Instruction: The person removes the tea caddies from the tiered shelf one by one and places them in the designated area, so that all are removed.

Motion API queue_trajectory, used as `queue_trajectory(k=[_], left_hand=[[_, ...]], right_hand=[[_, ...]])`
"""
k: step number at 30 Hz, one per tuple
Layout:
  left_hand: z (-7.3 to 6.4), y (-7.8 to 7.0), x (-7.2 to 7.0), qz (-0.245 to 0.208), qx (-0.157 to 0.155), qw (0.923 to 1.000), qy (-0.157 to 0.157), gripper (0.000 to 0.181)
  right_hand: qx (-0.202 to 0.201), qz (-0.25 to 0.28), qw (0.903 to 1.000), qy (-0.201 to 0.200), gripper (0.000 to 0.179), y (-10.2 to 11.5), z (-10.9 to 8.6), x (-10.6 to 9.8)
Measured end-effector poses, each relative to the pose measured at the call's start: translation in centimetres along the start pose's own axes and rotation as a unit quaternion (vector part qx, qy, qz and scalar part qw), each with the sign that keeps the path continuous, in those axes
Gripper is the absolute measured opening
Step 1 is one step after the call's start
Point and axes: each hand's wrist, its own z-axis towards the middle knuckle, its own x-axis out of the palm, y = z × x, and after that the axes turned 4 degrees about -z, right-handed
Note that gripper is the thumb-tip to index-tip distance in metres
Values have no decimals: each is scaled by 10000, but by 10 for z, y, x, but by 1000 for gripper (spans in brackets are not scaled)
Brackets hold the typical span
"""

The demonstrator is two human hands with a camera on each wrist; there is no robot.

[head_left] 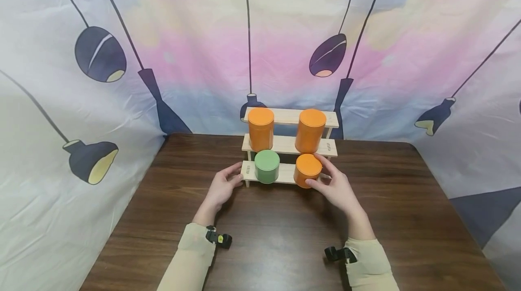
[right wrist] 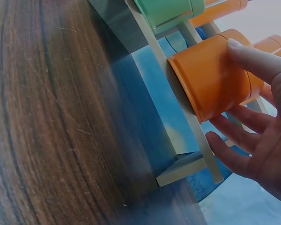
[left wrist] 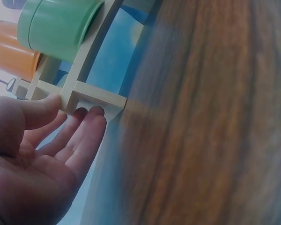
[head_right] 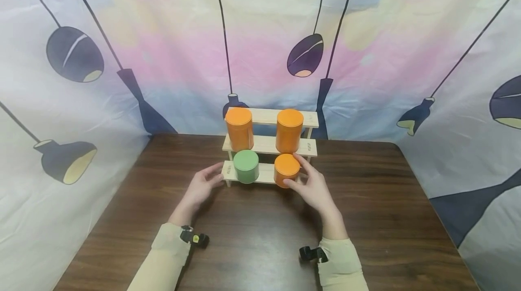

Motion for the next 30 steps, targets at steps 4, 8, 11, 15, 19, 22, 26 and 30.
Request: queue_trajectory(k=[4,8,11,15,19,22,26,30], left_hand=[[1,1,1,-14,69,10000,12,47],[2,0,3,-24,131,9999,13,48],[3,1,4,-16,125,9999,-17,50],[3,0,6,160,80,9998,-49,50],[1,-1,6,417,3,9991,-108,48],[1,0,6,441,-43,9989,-126,48],[1,2,5,440,9,9989,-145,48],[-1,1,3,493,41,9985,-250,48]], right_hand=[[-27,-12,9999,-102,87,0,1,1],[-89,-51,9998,-195,87,0,1,2],[-117,-78,9996,-259,85,0,2,2],[-105,-105,9994,-325,83,-2,3,2],[-43,-219,9992,-338,87,-4,3,3],[3,-289,9990,-352,90,-5,3,4],[-5,-290,9988,-398,91,-2,2,5],[-54,-292,9987,-418,89,-1,2,7]])
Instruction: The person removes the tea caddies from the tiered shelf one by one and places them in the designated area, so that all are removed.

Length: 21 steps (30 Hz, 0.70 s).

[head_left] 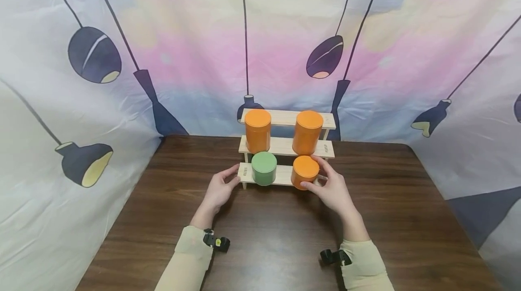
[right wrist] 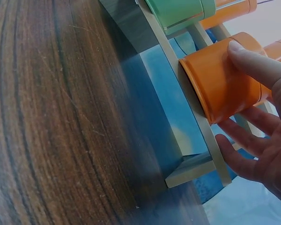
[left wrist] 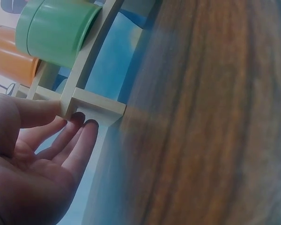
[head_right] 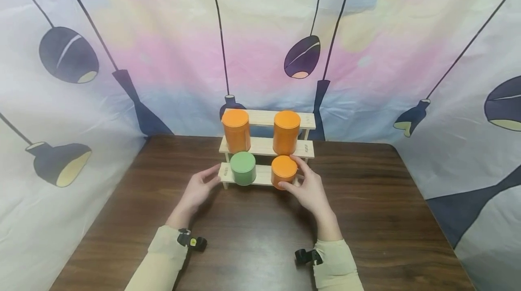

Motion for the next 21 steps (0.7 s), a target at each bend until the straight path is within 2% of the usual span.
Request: queue_trajectory(k=[10,15,21], left_hand=[[1,-2,-2,-5,-93,10000,2,48],[-1,-3,-2,21,-48,10000,39,48],[-1,1,-1,130,21,9999,88,49]], right_hand=[[-3,87,10000,4,88,1,3,-1],[-89,10,10000,-24,95,2,3,2],[-156,-123,9997,-141,91,2,1,4]])
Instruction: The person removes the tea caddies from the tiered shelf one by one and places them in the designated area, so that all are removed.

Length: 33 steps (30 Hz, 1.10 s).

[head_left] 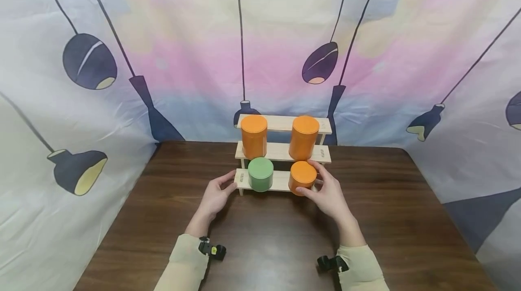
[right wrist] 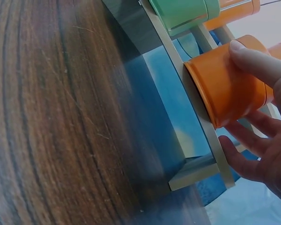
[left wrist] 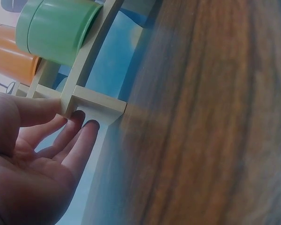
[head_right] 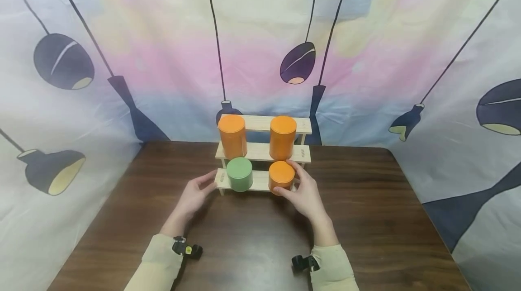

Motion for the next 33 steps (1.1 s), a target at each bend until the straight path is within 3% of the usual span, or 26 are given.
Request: queue_trajectory(k=[10,17,33], left_hand=[[2,-5,3,-53,63,9999,90,50],[3,-4,3,-8,-39,10000,37,49],[-1,6,0,53,-72,10000,31,49]], right_hand=[[37,195,9998,-62,89,-3,1,-7],[240,494,9984,130,91,-8,-1,-17],[530,773,9956,-78,89,-37,-22,-84]])
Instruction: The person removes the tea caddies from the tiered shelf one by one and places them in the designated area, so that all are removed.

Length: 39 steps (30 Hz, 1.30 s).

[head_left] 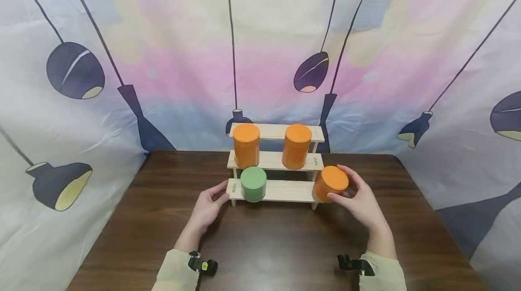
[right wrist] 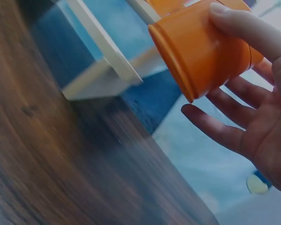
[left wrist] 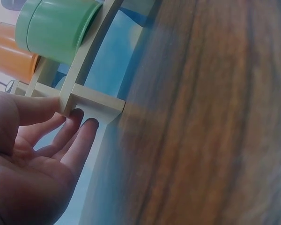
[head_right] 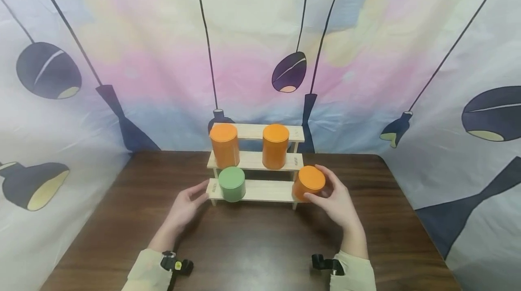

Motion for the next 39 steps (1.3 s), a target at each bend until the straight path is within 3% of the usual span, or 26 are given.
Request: queue_trajectory(k=[7,17,30,39], left_hand=[[-8,-1,-1,-27,45,10000,24,49],[-17,4,-2,161,-3,9998,-93,49],[-14,2,-2,81,-18,9999,-114,49],[-4,-5,2,111,80,9999,-57,49]], right_hand=[[268,-148,9993,-202,95,-12,-11,-16],[601,-589,9964,-58,95,-39,-13,-13],[657,-683,9955,25,93,-51,-9,-6],[613,-839,9946,67,93,-43,1,-5]])
